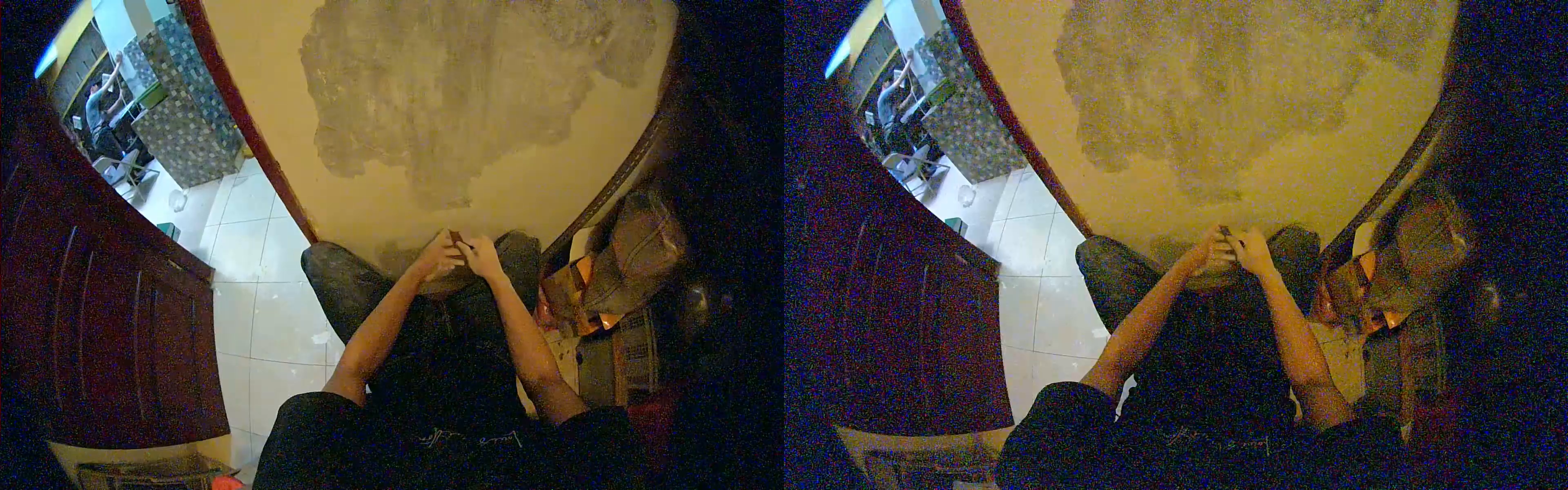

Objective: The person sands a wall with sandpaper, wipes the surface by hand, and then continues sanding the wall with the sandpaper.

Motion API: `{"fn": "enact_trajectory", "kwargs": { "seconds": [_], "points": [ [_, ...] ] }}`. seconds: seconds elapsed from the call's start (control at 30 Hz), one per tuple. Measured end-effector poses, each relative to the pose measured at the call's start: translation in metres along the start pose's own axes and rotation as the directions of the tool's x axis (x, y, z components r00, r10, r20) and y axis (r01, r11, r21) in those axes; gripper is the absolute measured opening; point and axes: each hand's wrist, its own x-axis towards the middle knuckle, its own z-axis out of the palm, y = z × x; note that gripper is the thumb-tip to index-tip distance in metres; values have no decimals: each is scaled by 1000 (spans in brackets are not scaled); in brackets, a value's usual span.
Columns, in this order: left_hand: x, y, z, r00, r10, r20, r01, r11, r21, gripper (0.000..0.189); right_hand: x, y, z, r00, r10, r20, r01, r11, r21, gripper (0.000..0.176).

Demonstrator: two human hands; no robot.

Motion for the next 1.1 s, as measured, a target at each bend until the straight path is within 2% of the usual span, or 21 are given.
{"fn": "enact_trajectory", "kwargs": {
  "seconds": [0.03,0.07,0.13,0.27,0.33,0.47,0.53,0.57,0.63,0.67,0.73,0.83,0.87,0.93,1.07,1.1],
  "points": [
    [8,-8,-9,996,82,18,-82,996,-28,76,-1,-5,-2,999,-34,-6,34,997,68,21],
    [4,-4,-6,996,82,16,-82,996,-27,76,1,-7,-5,999,-34,-7,34,997,70,21],
    [-4,6,-2,998,54,-8,-55,991,-123,64,5,-13,-11,975,76,207,-64,996,-67,18],
    [-22,18,8,995,101,-16,-102,993,-58,55,-1,-6,-6,983,139,116,-145,988,43,17],
    [-9,10,4,994,85,-73,-90,993,-74,52,-1,0,-2,989,99,112,-95,995,-34,18],
    [-9,5,-1,987,154,-47,-159,982,-107,48,1,-5,-1,999,-21,30,22,999,-35,19],
    [-22,17,13,974,219,-52,-219,976,21,43,5,-14,-2,984,-114,-136,116,993,11,19],
    [-21,16,13,974,221,-52,-220,975,21,43,5,-12,-3,984,-115,-136,118,993,11,19],
    [-20,13,13,920,388,50,-388,893,226,41,1,-8,-6,1000,-2,3,2,999,-44,18],
    [-18,13,14,920,389,50,-390,892,228,41,0,-5,-5,1000,-4,1,4,999,-44,18],
    [-15,16,18,977,186,-108,-170,975,142,37,-3,-1,0,995,47,94,-48,999,14,16],
    [-7,10,10,977,162,-136,-131,968,215,34,-3,0,2,988,-29,150,18,997,76,16],
    [-7,10,9,977,164,-138,-131,967,217,34,-2,-2,3,988,-32,149,20,997,79,16],
    [-7,7,9,946,313,-89,-283,926,248,35,-2,-6,5,991,-78,106,66,991,113,17],
    [-20,19,23,932,360,-41,-337,904,264,37,-2,-13,4,993,-91,75,81,989,127,19],
    [-28,23,32,951,295,-89,-280,949,143,38,-1,-20,-2,995,-73,72,64,991,120,19]
  ]
}}
